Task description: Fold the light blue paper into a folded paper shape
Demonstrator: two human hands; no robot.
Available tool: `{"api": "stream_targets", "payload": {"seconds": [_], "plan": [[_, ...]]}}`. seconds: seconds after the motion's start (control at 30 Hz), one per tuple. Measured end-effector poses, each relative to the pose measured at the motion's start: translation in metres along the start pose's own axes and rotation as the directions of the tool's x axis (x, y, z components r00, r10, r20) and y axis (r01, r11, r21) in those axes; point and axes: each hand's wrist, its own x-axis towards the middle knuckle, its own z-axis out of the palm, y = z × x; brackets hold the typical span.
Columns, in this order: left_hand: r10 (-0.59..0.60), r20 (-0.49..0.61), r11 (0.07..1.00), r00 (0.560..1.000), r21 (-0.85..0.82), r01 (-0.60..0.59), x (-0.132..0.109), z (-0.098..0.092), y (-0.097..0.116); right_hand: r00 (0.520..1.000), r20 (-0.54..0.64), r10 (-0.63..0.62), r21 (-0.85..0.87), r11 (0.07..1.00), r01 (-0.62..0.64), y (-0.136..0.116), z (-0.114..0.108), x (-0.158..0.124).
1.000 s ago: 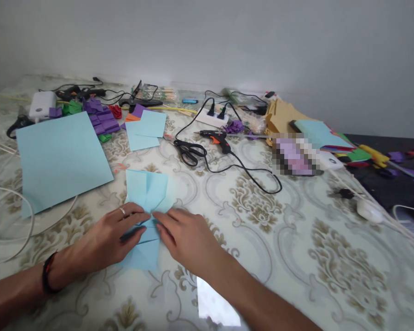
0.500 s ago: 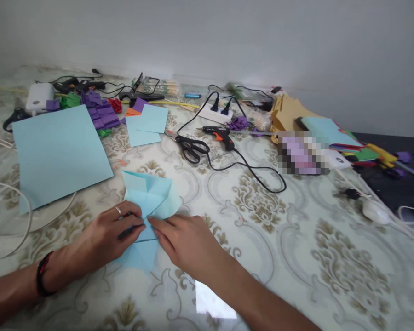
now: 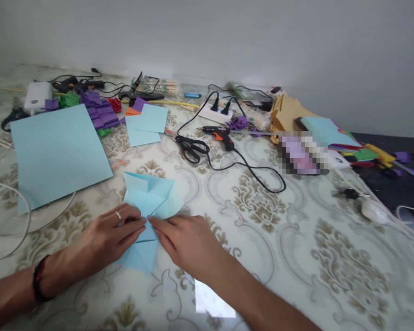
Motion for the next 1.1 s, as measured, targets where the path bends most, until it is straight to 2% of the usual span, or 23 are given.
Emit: {"api": "stream_targets", "payload": {"seconds": [0.13, 0.27, 0.33, 0.43, 0.5, 0.67, 0.87, 1.1], "plan": [[-0.001, 0.001, 1.0, 1.0, -0.022, 0.001, 0.002, 0.001, 0.001, 1.0, -0.026, -0.007, -0.016, 1.0, 0.007, -0.001, 0.002, 0.002], [-0.112, -0.029, 0.991, 0.993, -0.078, 0.11, 0.004, 0.002, -0.001, 0.983, -0.176, 0.048, 0.092, 0.995, -0.032, -0.003, 0.003, 0.003], [-0.162, -0.033, 0.982, 0.986, -0.102, 0.158, 0.005, 0.002, -0.004, 0.974, -0.225, 0.036, 0.112, 0.994, -0.011, -0.003, 0.002, 0.003], [-0.198, -0.032, 0.974, 0.98, -0.122, 0.192, 0.005, 0.003, -0.008, 0.984, -0.171, -0.044, 0.031, 0.998, 0.05, -0.001, 0.002, 0.002], [-0.193, -0.032, 0.974, 0.981, -0.128, 0.188, 0.005, 0.003, -0.009, 0.993, -0.103, -0.05, -0.002, 0.999, 0.05, 0.0, 0.003, 0.001], [-0.184, -0.02, 0.973, 0.983, -0.146, 0.18, 0.004, 0.004, -0.008, 1.0, 0.001, -0.014, -0.022, 1.0, 0.014, -0.001, 0.005, 0.002], [-0.154, 0.007, 0.972, 0.988, -0.176, 0.153, 0.005, 0.004, -0.01, 0.998, 0.044, 0.04, -0.078, 0.996, -0.036, -0.004, 0.002, 0.005], [-0.161, 0.052, 0.968, 0.986, -0.187, 0.168, 0.006, 0.004, -0.012, 0.981, 0.057, 0.184, -0.207, 0.964, -0.169, 0.0, -0.005, 0.008]]}}
